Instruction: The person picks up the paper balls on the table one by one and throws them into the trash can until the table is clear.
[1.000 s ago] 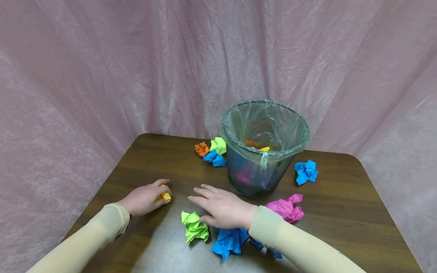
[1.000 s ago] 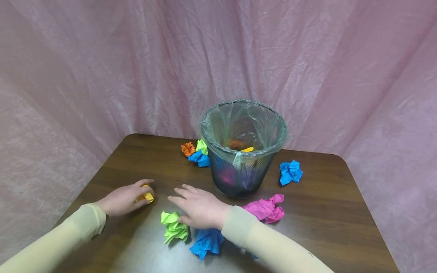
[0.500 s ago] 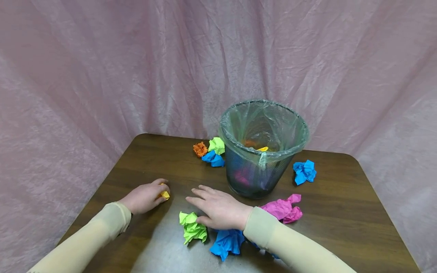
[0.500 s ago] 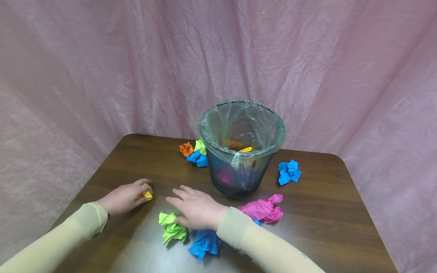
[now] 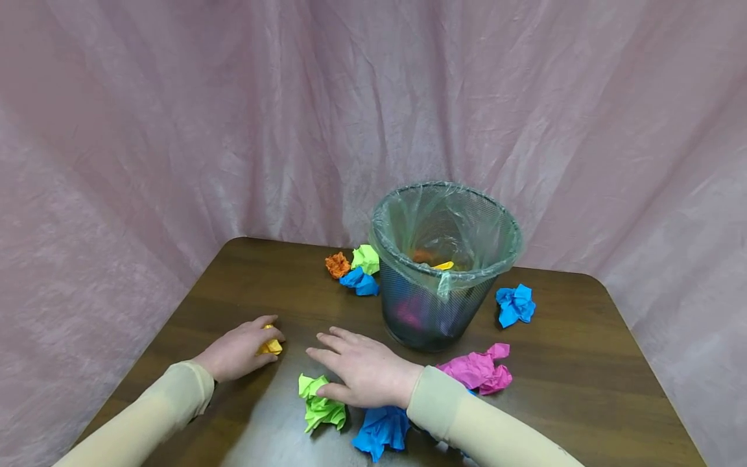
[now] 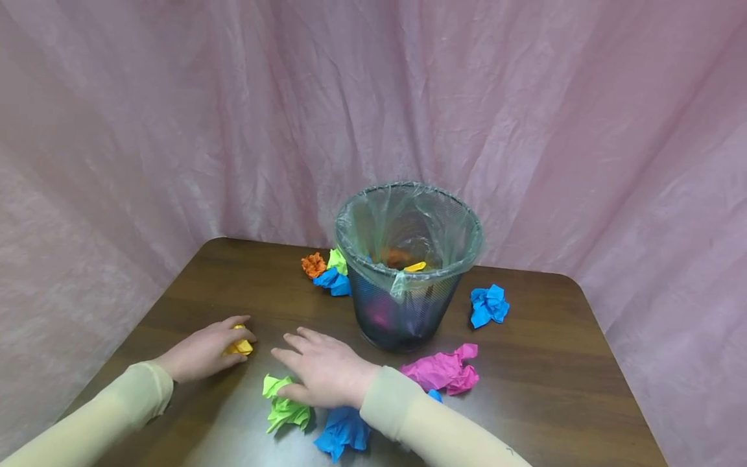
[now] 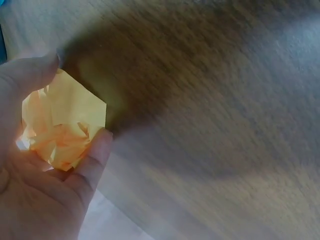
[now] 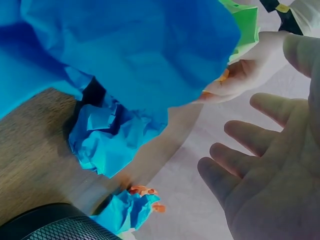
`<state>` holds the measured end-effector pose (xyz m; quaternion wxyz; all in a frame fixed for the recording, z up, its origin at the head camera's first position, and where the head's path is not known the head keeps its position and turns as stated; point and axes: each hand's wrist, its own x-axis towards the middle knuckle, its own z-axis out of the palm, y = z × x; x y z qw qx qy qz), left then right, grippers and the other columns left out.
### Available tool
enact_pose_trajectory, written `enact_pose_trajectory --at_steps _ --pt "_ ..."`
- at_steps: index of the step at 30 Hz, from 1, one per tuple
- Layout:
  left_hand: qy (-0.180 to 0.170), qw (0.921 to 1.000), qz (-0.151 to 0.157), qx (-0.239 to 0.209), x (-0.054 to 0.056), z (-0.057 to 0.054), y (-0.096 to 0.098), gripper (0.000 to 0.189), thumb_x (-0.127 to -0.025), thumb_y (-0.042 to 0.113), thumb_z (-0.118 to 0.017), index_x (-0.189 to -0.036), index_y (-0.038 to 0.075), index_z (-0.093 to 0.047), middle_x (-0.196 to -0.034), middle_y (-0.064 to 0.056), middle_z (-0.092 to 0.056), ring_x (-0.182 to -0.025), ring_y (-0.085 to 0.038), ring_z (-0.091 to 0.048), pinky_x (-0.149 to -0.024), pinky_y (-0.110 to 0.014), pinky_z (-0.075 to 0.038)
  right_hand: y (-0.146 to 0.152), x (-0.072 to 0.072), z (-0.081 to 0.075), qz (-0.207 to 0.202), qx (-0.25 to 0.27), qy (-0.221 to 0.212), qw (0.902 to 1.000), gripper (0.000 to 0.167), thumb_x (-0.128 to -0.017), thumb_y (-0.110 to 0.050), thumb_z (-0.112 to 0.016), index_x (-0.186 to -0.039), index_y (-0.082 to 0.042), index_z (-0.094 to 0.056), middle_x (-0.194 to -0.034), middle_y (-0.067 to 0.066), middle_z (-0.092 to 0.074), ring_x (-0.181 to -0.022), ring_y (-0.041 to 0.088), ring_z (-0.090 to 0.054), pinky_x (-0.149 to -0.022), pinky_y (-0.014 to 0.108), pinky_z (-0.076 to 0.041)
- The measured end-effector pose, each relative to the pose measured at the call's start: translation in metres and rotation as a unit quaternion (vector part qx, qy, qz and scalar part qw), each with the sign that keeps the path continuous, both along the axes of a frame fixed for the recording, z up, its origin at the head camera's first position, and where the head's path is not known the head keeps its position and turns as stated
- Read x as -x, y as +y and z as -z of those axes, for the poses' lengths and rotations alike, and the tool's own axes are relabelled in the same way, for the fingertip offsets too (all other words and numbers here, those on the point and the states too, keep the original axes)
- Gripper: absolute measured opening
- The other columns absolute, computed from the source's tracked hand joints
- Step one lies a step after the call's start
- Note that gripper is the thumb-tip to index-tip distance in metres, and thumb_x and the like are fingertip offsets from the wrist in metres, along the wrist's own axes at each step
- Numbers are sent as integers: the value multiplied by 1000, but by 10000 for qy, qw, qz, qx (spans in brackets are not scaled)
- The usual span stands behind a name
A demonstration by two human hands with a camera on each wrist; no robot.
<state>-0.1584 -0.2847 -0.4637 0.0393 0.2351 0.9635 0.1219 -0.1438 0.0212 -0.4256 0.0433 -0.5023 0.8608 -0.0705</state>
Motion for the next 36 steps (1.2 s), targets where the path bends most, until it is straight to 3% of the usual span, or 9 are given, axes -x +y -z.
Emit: enact_pose_trajectory --at_steps 8,16,24,28,36 --pt "27 9999 129 -21 -9 -2 -7 21 -92 19 -79 -111 16 -74 -136 -22 -58 -104 -36 -68 -87 -53 -55 -5 -7 1 -38 52 -12 10000 69 -104 -63 -41 -158 -21 -42 -163 7 -37 -152 28 -27 -122 37 -23" --pt "111 9996 222 -141 -14 -12 -7 17 -93 18 -78 -109 18 -72 -131 -17 -60 -96 -25 -70 -80 -42 -57 -9 -10 -4 -162 53 146 9997 69 -104 -64 -39 -158 -21 -41 -163 7 -37 -152 28 -28 -122 36 -22" --pt "62 9994 101 -335 -9 -30 -3 21 -94 16 -77 -114 17 -72 -136 -18 -57 -102 -26 -70 -82 -42 -57 -8 -9 -15 -211 78 179 9996 71 -103 -65 -40 -159 -21 -41 -163 6 -36 -153 27 -26 -122 36 -21" --pt "51 9992 188 -350 -3 -38 -1 22 -94 16 -77 -115 17 -71 -137 -17 -57 -105 -26 -69 -85 -42 -56 -5 -8 -22 -218 70 260 9994 70 -103 -64 -42 -159 -21 -41 -163 7 -36 -153 28 -25 -123 37 -20" --pt "71 9985 314 -437 3 -68 1 21 -94 16 -76 -114 20 -71 -135 -12 -57 -106 -26 -69 -86 -42 -56 -3 -5 -37 -245 66 541 9982 70 -103 -63 -43 -160 -21 -39 -164 7 -34 -153 29 -24 -123 39 -19"
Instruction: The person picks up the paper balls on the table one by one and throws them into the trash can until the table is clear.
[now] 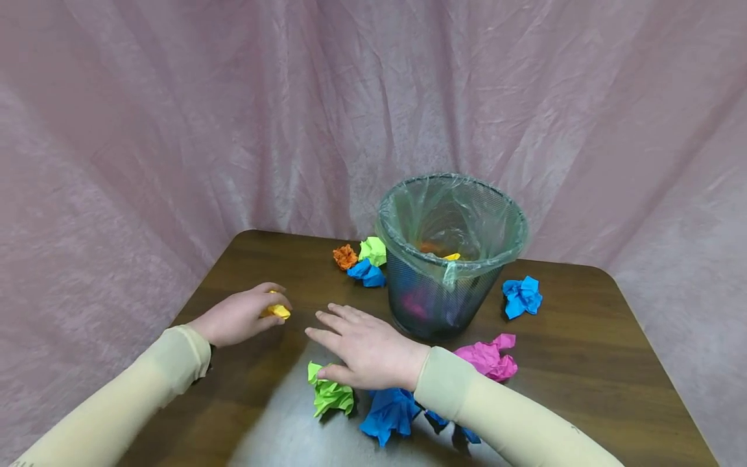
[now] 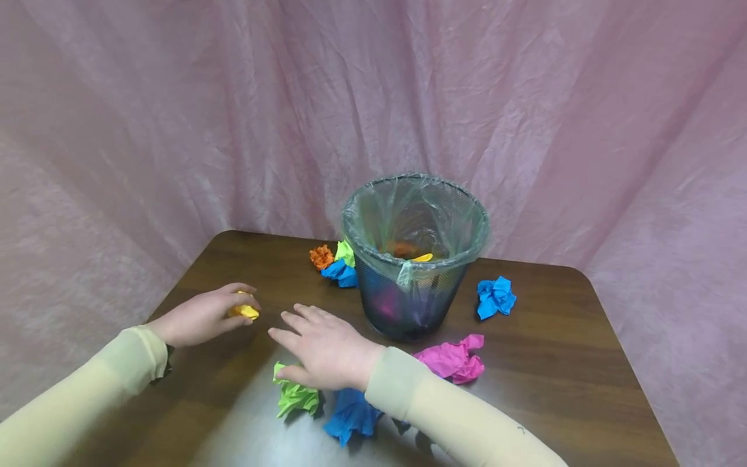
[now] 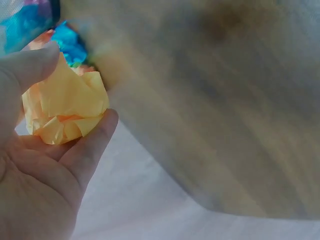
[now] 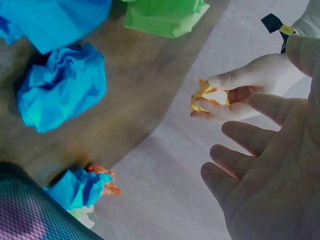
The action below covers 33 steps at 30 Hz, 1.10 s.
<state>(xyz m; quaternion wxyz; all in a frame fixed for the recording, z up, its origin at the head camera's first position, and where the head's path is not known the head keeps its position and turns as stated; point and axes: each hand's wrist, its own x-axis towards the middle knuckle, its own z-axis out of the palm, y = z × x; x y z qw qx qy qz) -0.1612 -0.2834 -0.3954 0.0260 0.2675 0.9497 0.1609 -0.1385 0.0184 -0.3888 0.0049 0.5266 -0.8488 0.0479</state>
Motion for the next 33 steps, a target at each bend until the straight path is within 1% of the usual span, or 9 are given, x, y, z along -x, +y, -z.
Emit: enact_pose_trajectory --at_steps 5,11,14,17,22,28,30,33 --pt "-43 10000 -36 66 3 -18 1 20 -96 19 -75 -116 21 -71 -138 -12 -55 -103 -24 -69 -86 -43 -55 1 0 -10 -2 -57 134 9999 71 -103 -64 -42 -160 -22 -38 -165 7 -33 -154 30 -23 -123 41 -19" --pt "161 9998 -69 5 7 -37 4 20 -97 21 -74 -116 25 -71 -139 -11 -55 -107 -25 -68 -88 -45 -54 5 -3 -27 -22 -15 294 9996 71 -103 -65 -40 -160 -23 -38 -165 8 -31 -154 31 -20 -123 40 -19" --pt "213 9998 -32 -58 9 -50 9 22 -98 20 -73 -119 25 -70 -142 -10 -54 -104 -22 -69 -87 -44 -54 9 -5 -39 -8 86 337 9994 71 -103 -64 -41 -160 -23 -38 -166 7 -30 -154 31 -20 -123 41 -20" --pt "287 9995 66 -118 10 -64 14 23 -98 20 -72 -121 25 -70 -144 -9 -52 -101 -18 -69 -86 -42 -54 13 -8 -52 0 197 435 9989 71 -103 -64 -42 -160 -23 -38 -166 6 -29 -155 31 -19 -122 42 -21" --pt "455 9985 237 -165 15 -85 26 24 -98 21 -73 -122 24 -69 -144 -6 -51 -100 -14 -68 -86 -39 -54 21 -11 -72 -112 296 668 9973 71 -103 -63 -44 -160 -22 -39 -166 7 -30 -155 31 -17 -123 43 -18" --pt "627 9974 291 -189 19 -108 40 25 -98 25 -73 -122 29 -68 -145 1 -49 -97 -9 -66 -85 -34 -54 34 -16 -98 -177 92 727 9972 73 -102 -66 -41 -161 -24 -36 -168 7 -25 -156 31 -13 -123 47 -18" --pt "647 9970 349 -221 19 -114 45 26 -98 26 -73 -123 31 -67 -146 3 -48 -98 -8 -66 -86 -34 -54 39 -17 -108 -164 11 712 9973 75 -102 -68 -39 -162 -25 -34 -168 6 -23 -156 30 -10 -124 48 -16" --pt "651 9963 470 -292 20 -122 52 25 -99 26 -72 -123 31 -66 -147 4 -47 -100 -8 -66 -87 -34 -54 48 -18 -120 -165 -20 804 9966 76 -101 -70 -38 -162 -25 -34 -169 7 -22 -156 31 -10 -124 46 -15"
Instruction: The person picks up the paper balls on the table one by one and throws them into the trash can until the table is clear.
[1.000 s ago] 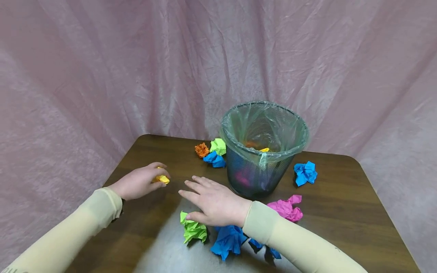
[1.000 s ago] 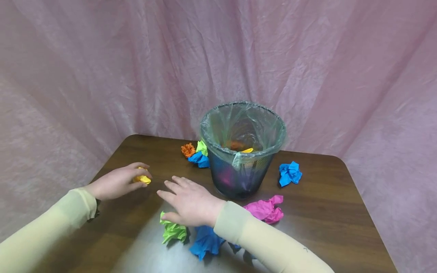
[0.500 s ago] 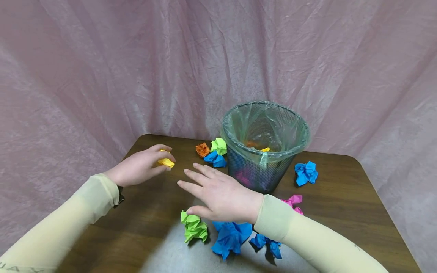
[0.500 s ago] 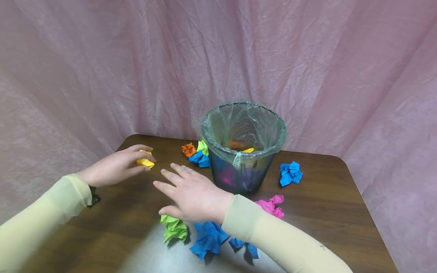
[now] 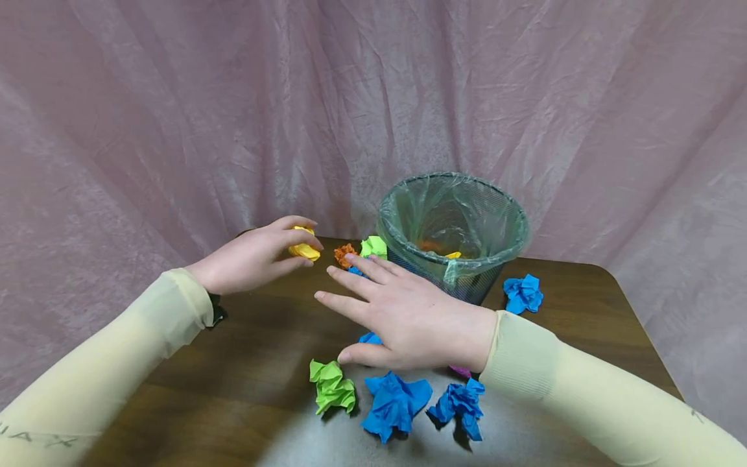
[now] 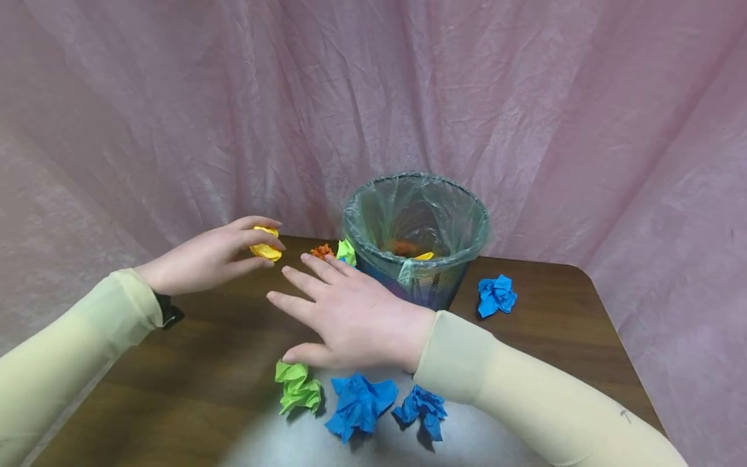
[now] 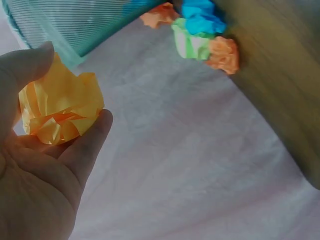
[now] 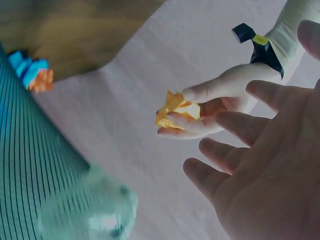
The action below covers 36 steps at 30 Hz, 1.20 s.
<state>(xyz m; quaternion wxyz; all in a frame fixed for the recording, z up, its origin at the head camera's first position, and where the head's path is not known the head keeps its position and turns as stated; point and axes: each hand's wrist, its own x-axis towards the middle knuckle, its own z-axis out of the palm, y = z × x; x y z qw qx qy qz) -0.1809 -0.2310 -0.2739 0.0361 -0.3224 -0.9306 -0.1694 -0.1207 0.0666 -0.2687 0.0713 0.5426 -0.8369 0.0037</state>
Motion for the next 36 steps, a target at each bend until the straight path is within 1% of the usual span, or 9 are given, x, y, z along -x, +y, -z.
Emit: enact_pose_trajectory --at_steps 4,8,13,17,23,29,36 --pt "50 9998 191 -30 2 -10 10 25 -99 25 -72 -122 31 -66 -147 5 -46 -104 -9 -65 -89 -32 -53 14 1 -14 36 51 176 9998 77 -100 -70 -39 -161 -24 -35 -168 8 -23 -155 33 -12 -124 47 -16" --pt "221 9989 403 -32 5 -19 22 27 -98 23 -72 -124 29 -67 -148 4 -46 -108 -9 -64 -90 -31 -53 30 4 -24 131 234 170 9995 76 -101 -69 -40 -161 -24 -35 -169 7 -22 -155 34 -12 -122 51 -19" --pt "317 9970 665 -227 11 -29 42 28 -99 21 -71 -126 26 -67 -150 1 -45 -102 -8 -66 -89 -29 -55 52 9 -31 417 482 159 9978 76 -100 -71 -41 -160 -25 -39 -171 1 -12 -156 31 -9 -122 54 -20" --pt "369 9947 898 -335 15 -37 61 29 -98 20 -72 -127 23 -67 -150 -1 -45 -97 -8 -67 -87 -28 -56 70 11 -34 686 454 269 9963 77 -99 -73 -39 -160 -25 -39 -171 -1 -8 -157 30 -6 -122 54 -16" --pt "416 9918 1161 -342 22 -46 82 30 -99 18 -71 -128 18 -68 -150 -4 -45 -102 -10 -66 -90 -29 -55 93 15 -36 1061 414 251 9932 76 -98 -72 -42 -160 -28 -38 -171 -2 -10 -157 29 -6 -122 56 -16" --pt "452 9915 1187 -275 32 -54 99 29 -100 22 -69 -129 19 -67 -151 -3 -44 -102 -9 -65 -91 -28 -53 108 20 -35 1374 431 129 9895 76 -98 -72 -45 -161 -31 -35 -171 -3 -11 -157 28 -5 -123 54 -14" --pt "466 9913 1228 -24 39 -62 120 26 -103 28 -65 -128 22 -66 -151 -5 -44 -105 -10 -63 -91 -27 -52 125 25 -32 1629 518 91 9852 78 -97 -69 -51 -162 -29 -32 -170 -1 -14 -156 31 -8 -122 56 -15"
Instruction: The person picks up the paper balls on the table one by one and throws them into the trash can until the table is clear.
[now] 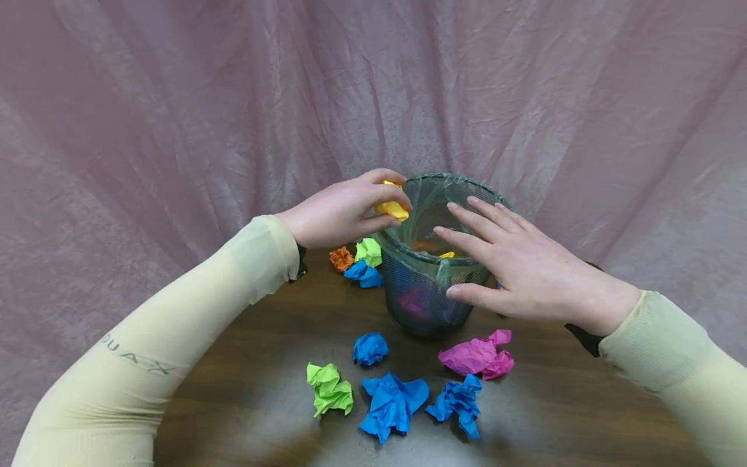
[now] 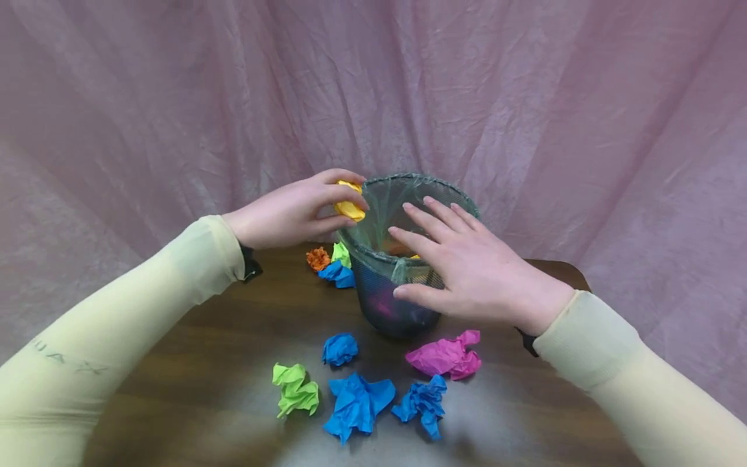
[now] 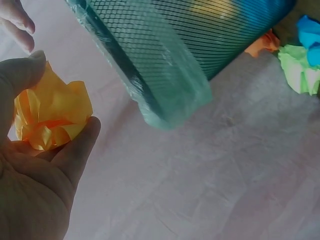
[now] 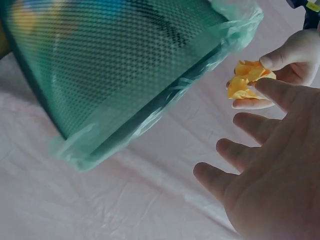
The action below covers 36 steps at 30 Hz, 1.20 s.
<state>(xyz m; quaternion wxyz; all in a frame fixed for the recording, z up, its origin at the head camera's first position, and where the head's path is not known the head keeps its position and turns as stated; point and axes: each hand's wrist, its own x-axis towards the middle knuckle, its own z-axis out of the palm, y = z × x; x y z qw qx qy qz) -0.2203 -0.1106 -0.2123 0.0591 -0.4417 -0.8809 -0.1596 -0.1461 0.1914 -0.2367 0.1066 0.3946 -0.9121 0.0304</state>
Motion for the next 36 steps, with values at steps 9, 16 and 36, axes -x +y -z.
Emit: enact_pose_trajectory --at_steps 9,16,36 --pt "-278 9991 19 311 13 -7 31 27 -103 32 -63 -129 26 -65 -148 2 -45 -117 -10 -58 -99 -27 -48 15 -4 2 277 -10 -199 9994 78 -97 -68 -53 -162 -32 -30 -171 -3 -13 -157 30 -7 -122 56 -14" --pt "-383 9974 72 611 26 -7 55 26 -102 27 -66 -127 19 -68 -139 -1 -51 -112 -12 -58 -98 -25 -47 21 -5 4 303 -40 -128 9995 78 -97 -66 -55 -162 -28 -34 -170 0 -15 -156 31 -8 -122 56 -15" --pt "-97 9821 -646 1767 33 7 69 68 -101 55 -58 -161 33 -35 -169 -8 -19 -156 -31 -13 -124 -50 -11 22 -5 9 376 -58 -248 9990 78 -97 -67 -53 -162 -28 -34 -170 -1 -15 -156 32 -9 -122 56 -15"
